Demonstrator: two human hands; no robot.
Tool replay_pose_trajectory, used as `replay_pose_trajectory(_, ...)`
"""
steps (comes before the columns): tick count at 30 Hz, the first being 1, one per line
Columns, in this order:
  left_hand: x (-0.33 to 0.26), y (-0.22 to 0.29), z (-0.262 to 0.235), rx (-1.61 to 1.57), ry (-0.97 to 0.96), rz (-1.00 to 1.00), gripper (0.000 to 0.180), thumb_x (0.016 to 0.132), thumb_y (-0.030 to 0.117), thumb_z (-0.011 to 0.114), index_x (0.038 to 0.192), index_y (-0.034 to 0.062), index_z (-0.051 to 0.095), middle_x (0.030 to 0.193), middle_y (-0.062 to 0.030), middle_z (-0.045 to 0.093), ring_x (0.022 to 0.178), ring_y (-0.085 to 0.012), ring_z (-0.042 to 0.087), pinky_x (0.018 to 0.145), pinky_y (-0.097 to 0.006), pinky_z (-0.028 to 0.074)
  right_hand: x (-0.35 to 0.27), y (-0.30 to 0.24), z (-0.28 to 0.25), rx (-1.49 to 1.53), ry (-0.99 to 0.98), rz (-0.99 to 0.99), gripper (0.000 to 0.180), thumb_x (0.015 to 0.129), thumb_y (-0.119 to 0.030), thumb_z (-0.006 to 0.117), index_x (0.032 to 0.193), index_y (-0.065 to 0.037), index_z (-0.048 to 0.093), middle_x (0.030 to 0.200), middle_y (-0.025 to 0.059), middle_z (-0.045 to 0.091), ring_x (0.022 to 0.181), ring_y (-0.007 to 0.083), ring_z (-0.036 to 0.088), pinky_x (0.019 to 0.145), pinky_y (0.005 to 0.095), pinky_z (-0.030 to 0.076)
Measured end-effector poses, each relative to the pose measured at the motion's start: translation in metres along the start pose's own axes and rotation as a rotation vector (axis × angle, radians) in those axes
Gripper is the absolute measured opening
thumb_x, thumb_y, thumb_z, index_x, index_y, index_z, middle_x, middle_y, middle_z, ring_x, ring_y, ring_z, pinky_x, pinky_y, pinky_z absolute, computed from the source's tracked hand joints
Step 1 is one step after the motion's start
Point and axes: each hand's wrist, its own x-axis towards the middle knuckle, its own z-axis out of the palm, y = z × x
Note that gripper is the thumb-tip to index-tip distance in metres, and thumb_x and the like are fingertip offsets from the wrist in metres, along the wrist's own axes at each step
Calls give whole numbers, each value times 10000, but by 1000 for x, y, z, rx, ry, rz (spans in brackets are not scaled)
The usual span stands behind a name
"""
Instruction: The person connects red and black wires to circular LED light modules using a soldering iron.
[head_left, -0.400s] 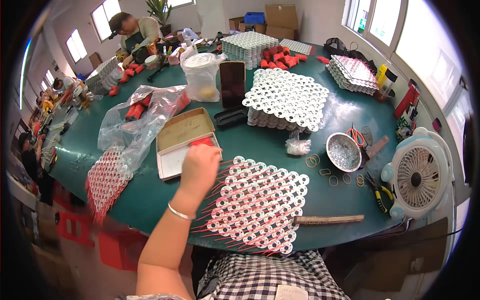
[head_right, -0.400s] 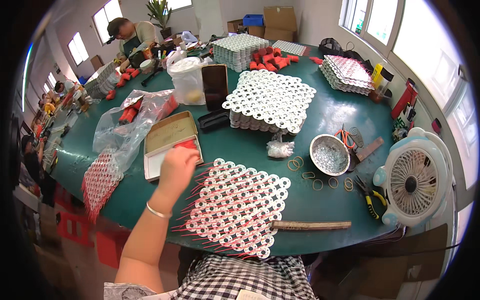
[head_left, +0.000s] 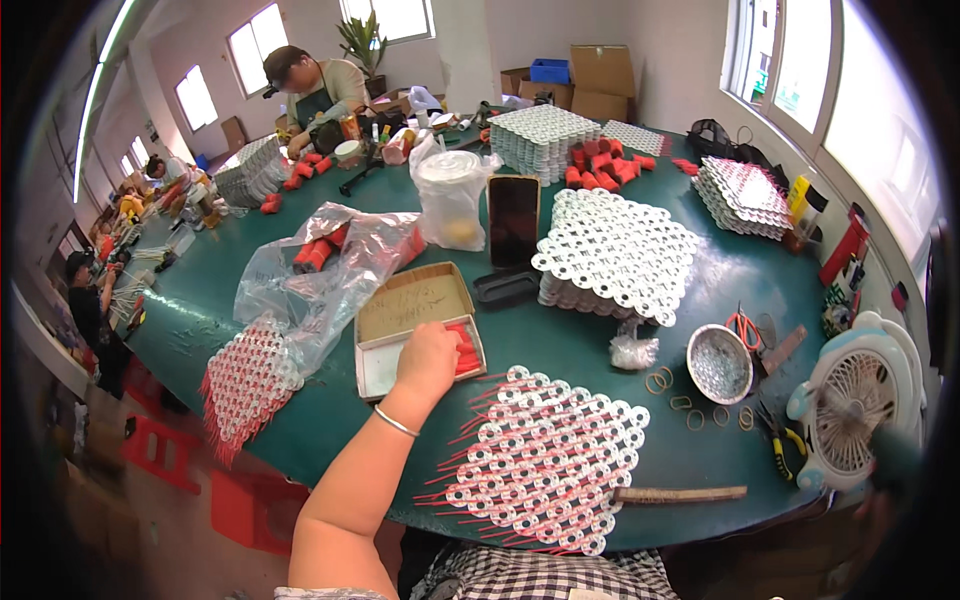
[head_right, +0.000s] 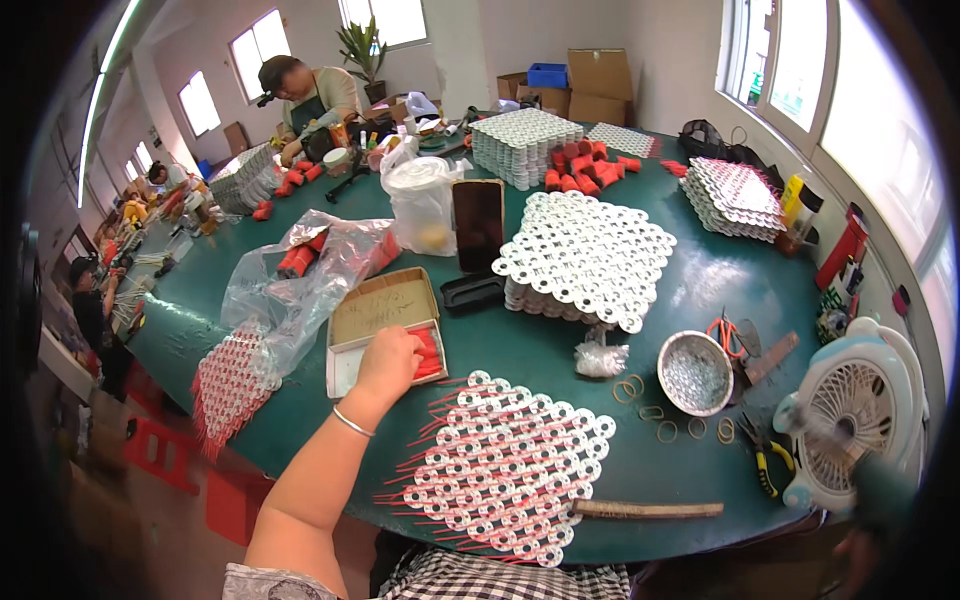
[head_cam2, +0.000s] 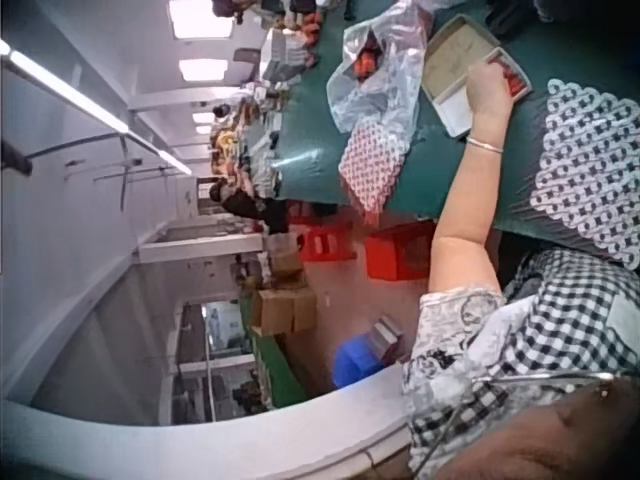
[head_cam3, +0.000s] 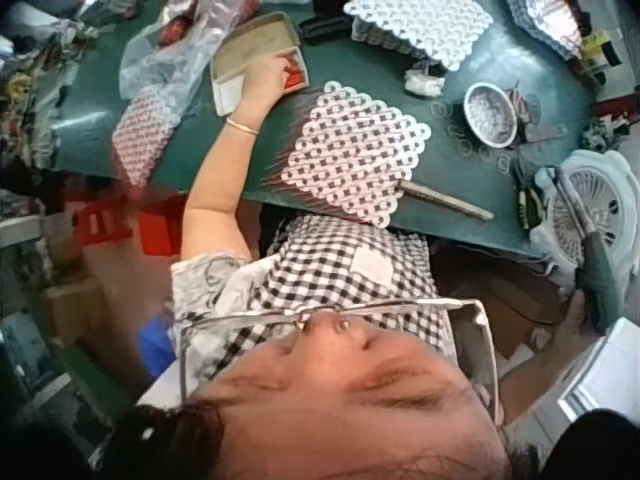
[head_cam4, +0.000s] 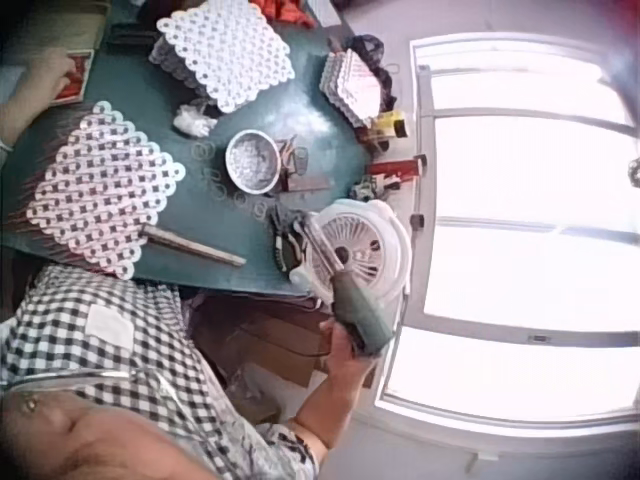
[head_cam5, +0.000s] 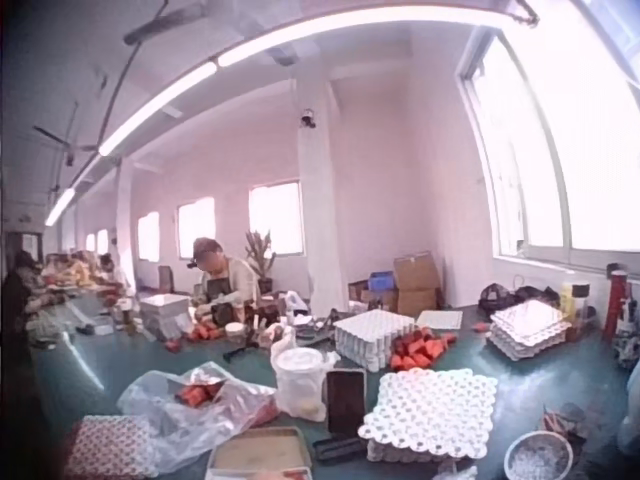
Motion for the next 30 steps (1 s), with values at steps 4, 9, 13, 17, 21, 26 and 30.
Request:
replay_pose_trajectory(4, -10, -8, -3, -49, 157, 21, 56, 686, 74, 669, 732, 50, 648, 762, -145, 590, 769, -331, 571, 699, -422, 466, -28, -10, 97, 488, -272, -190, 177, 830, -24, 522, 973, 58, 584, 721, 100, 620, 532, 152, 540, 503, 274, 451)
replay_pose_trajectory(9, -3, -7, 8, 39, 125, 68, 61, 756, 94, 608, 791, 58, 642, 693, -140, 594, 690, -327, 583, 659, -410, 479, -34, 8, 148, 706, -60, 221, 278, 836, -58, 516, 1084, 63, 540, 878, 129, 602, 629, 172, 559, 506, 283, 466)
replay_pose_trajectory(13, -3, 0, 6, 90, 100, 108, 97, 722, 68, 580, 806, 61, 629, 778, -113, 576, 788, -286, 570, 687, -381, 486, -15, 14, 159, 735, -259, 195, 303, 830, -44, 527, 1117, 55, 525, 932, 135, 604, 684, 182, 575, 540, 284, 480)
replay_pose_trajectory(17, 0, 12, 2, 136, 90, 91, 100, 707, 62, 565, 791, 69, 620, 847, -73, 552, 862, -248, 545, 702, -356, 494, -7, 8, 173, 828, -283, 172, 323, 832, -59, 568, 1132, 49, 515, 948, 154, 613, 712, 190, 585, 557, 281, 484)
replay_pose_trajectory(21, 0, 8, 3, 83, 133, 51, 94, 712, 69, 565, 787, 71, 621, 807, -85, 549, 806, -262, 560, 689, -346, 498, -5, 21, 182, 826, -332, 168, 324, 840, -83, 592, 1126, 44, 509, 929, 160, 617, 717, 191, 591, 553, 283, 486)
replay_pose_trajectory(26, 3, 8, -1, 115, 83, 103, 102, 716, 61, 562, 802, 68, 616, 781, -96, 562, 804, -260, 577, 688, -346, 498, -4, 46, 185, 852, -364, 185, 312, 842, -79, 588, 1120, 39, 511, 941, 160, 616, 680, 186, 587, 535, 284, 485)
replay_pose_trajectory(30, 2, 14, -9, 151, 48, 78, 147, 767, 47, 553, 886, 55, 640, 796, -105, 607, 812, -283, 588, 719, -368, 483, -6, 35, 187, 896, -355, 126, 330, 846, -79, 582, 1141, 43, 499, 964, 170, 618, 638, 184, 572, 516, 286, 478)
